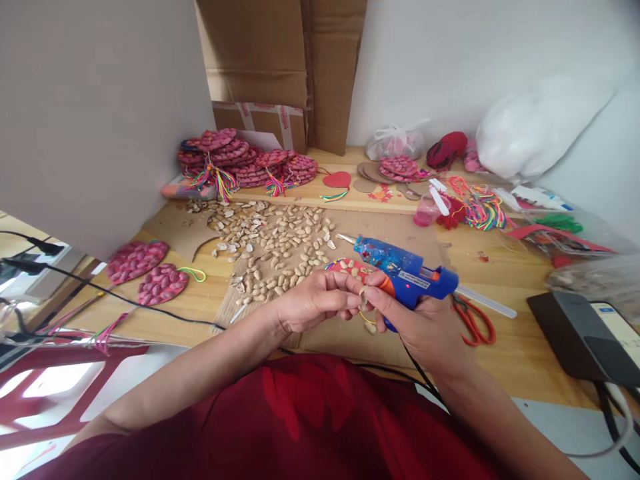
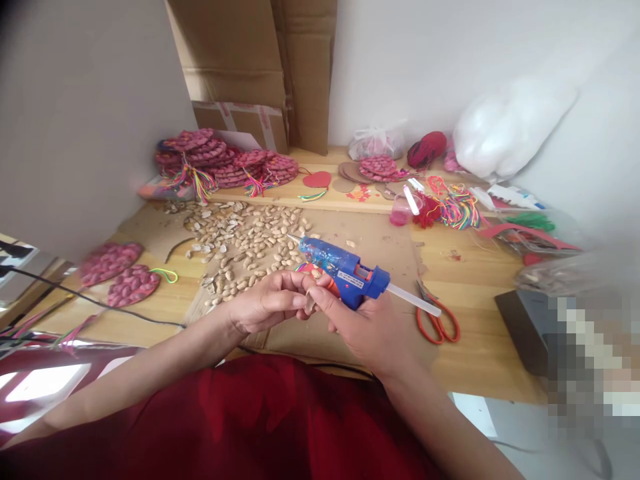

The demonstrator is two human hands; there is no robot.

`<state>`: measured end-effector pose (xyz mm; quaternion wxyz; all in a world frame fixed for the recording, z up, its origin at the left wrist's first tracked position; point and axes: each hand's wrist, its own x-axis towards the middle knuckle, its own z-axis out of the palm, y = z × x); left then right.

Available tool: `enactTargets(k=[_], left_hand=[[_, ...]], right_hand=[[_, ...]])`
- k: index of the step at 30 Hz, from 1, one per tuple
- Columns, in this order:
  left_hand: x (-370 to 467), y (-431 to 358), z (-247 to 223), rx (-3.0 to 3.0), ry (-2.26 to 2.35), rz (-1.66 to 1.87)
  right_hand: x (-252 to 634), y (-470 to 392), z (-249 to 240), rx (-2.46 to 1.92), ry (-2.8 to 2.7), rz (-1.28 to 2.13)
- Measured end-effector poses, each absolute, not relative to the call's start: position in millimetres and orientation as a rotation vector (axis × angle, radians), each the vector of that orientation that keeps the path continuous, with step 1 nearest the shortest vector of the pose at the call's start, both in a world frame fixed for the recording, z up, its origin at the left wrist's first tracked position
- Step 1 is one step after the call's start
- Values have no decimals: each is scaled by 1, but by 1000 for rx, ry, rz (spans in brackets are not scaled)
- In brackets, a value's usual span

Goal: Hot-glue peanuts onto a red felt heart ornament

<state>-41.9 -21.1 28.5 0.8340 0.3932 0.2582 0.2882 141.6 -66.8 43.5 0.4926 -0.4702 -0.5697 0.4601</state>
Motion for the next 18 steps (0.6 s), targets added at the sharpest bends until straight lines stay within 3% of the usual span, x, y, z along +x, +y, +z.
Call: enactTargets(k=[18], left_hand=[[-49,-22,23,747,485,638]], right_hand=[[152,-63,28,-1053,-1018,1278]])
